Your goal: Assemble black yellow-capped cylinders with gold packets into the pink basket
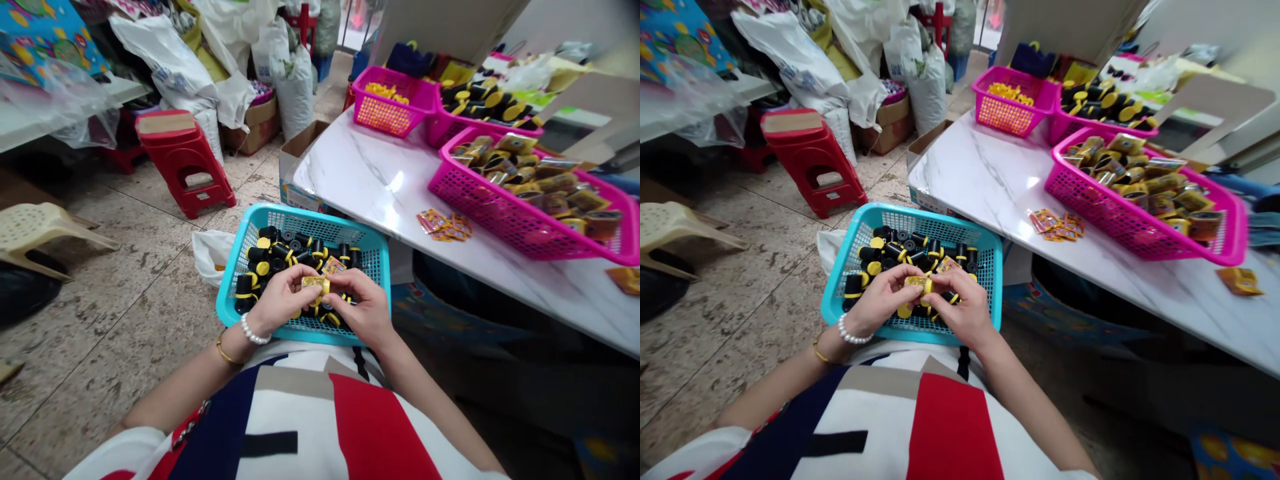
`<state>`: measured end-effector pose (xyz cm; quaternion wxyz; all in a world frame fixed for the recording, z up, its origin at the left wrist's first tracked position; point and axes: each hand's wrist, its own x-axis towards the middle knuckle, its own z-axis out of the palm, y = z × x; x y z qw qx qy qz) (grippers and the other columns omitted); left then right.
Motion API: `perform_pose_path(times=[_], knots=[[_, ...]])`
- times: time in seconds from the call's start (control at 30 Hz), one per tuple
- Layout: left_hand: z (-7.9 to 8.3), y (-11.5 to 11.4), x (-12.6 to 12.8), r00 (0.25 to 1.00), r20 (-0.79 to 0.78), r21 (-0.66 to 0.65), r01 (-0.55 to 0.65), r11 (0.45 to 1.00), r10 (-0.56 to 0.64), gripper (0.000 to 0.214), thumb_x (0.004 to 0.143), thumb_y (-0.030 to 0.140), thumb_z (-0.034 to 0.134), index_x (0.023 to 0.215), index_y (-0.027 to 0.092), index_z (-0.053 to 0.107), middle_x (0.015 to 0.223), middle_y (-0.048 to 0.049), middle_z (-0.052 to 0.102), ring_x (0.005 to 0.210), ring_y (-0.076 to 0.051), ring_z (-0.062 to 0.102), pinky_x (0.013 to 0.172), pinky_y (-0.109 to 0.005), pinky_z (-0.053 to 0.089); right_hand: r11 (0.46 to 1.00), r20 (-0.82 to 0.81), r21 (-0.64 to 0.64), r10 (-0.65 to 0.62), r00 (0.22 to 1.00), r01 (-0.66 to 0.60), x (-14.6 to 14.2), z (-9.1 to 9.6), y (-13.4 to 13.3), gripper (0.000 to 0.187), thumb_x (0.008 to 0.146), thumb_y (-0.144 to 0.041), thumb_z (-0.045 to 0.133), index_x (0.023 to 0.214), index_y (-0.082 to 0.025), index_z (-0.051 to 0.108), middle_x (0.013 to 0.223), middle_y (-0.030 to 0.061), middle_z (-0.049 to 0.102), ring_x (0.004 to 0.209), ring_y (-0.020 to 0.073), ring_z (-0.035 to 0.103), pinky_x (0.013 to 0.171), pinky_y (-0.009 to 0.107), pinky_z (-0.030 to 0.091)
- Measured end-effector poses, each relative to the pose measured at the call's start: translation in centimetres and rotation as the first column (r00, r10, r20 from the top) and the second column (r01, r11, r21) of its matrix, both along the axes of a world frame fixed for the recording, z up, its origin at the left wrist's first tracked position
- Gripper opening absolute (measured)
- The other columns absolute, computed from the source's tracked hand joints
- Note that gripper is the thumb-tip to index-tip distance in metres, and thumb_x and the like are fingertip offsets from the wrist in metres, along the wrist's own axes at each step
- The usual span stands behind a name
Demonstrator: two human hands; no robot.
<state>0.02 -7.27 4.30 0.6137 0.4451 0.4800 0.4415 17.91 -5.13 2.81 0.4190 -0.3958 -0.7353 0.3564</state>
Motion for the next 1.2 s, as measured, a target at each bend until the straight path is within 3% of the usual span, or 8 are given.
perform_pose_path(times=[0.2,0.37,0.5,0.63,0.83,0.97,1.1,1.2], knots=[[-0.6,-0.4,-0.7,0.993,0.089,-0.033,0.074,0.997,-0.071,0.036,0.079,0.043,0.065,0.101,0.015,0.057,0.07,0.0004,0.059,0.057,-0.009,0.053,0.054,-0.021,0.043,0.998,-0.011,0.062,-0.025,1.0,0.025,0.3,-0.4,-0.3,0.022,0.073,-0.022,0.074,0.095,-0.024,0.069,0.098,0.0068,0.069,0.094,0.0225,0.065,0.086,0.04,0.054],[-1.1,-0.4,-0.2,0.995,-0.035,0.139,-0.084,0.987,0.089,0.029,0.077,0.037,0.068,0.095,0.016,0.06,0.075,0.0005,0.059,0.064,-0.009,0.053,0.058,-0.019,0.044,0.932,-0.27,-0.363,-0.103,0.957,-0.002,-1.1,-1.5,-0.4,0.023,0.072,-0.031,0.075,0.091,-0.02,0.067,0.087,0.005,0.071,0.078,0.0194,0.068,0.074,0.036,0.058],[-1.4,-0.1,-0.5,0.997,-0.028,0.012,0.066,0.998,-0.066,0.034,0.08,0.048,0.062,0.089,0.016,0.058,0.06,0.0021,0.057,0.047,-0.008,0.05,0.044,-0.017,0.038,0.838,-0.345,-0.509,0.01,0.939,-0.196,-0.7,-1.6,0.2,0.031,0.072,-0.034,0.075,0.099,-0.021,0.068,0.093,0.0046,0.071,0.078,0.0182,0.068,0.075,0.036,0.058],[-1.9,-0.1,-0.6,0.991,0.057,-0.141,0.132,0.981,-0.125,0.045,0.081,0.06,0.053,0.075,0.015,0.054,0.052,0.0005,0.057,0.036,-0.007,0.046,0.034,-0.016,0.034,0.854,-0.405,-0.448,0.07,0.911,-0.265,0.1,-2.4,0.2,0.023,0.07,-0.028,0.078,0.093,-0.025,0.073,0.105,0.0043,0.067,0.094,0.0201,0.065,0.078,0.035,0.058],[-2.3,-0.3,-0.5,0.977,0.178,-0.177,0.148,0.973,-0.116,0.042,0.076,0.056,0.063,0.075,0.015,0.056,0.053,0.0024,0.057,0.036,-0.005,0.047,0.034,-0.014,0.035,0.81,-0.42,-0.548,-0.053,0.906,-0.207,-0.2,-2.9,-0.2,0.021,0.072,-0.035,0.076,0.089,-0.023,0.072,0.116,0.0077,0.061,0.082,0.0201,0.067,0.06,0.035,0.062],[-2.2,-0.4,-0.3,0.979,0.168,-0.223,0.148,0.964,-0.112,0.043,0.076,0.058,0.061,0.071,0.015,0.055,0.047,0.0032,0.053,0.031,-0.005,0.042,0.03,-0.014,0.03,0.847,-0.391,-0.474,0.04,0.919,-0.239,-0.6,-1.7,-0.8,0.023,0.069,-0.032,0.078,0.091,-0.026,0.074,0.117,0.0073,0.058,0.087,0.0198,0.065,0.069,0.037,0.063],[-1.9,-0.7,0.1,0.975,0.196,-0.253,0.158,0.954,-0.11,0.042,0.08,0.059,0.056,0.08,0.017,0.057,0.051,0.0009,0.057,0.033,-0.007,0.044,0.031,-0.017,0.031,0.868,-0.396,-0.436,0.051,0.917,-0.236,-0.5,-1.2,-0.7,0.017,0.066,-0.033,0.08,0.081,-0.026,0.075,0.103,0.0046,0.06,0.079,0.0185,0.065,0.058,0.033,0.063],[-2.2,-0.7,0.0,0.976,0.201,-0.248,0.134,0.959,-0.084,0.035,0.081,0.055,0.056,0.092,0.022,0.061,0.058,0.0016,0.06,0.038,-0.008,0.047,0.035,-0.018,0.032,0.962,-0.297,-0.272,-0.043,0.954,-0.041,1.9,0.6,2.5,0.015,0.071,-0.033,0.076,0.084,-0.025,0.075,0.104,0.0054,0.061,0.074,0.0171,0.065,0.056,0.032,0.061]])
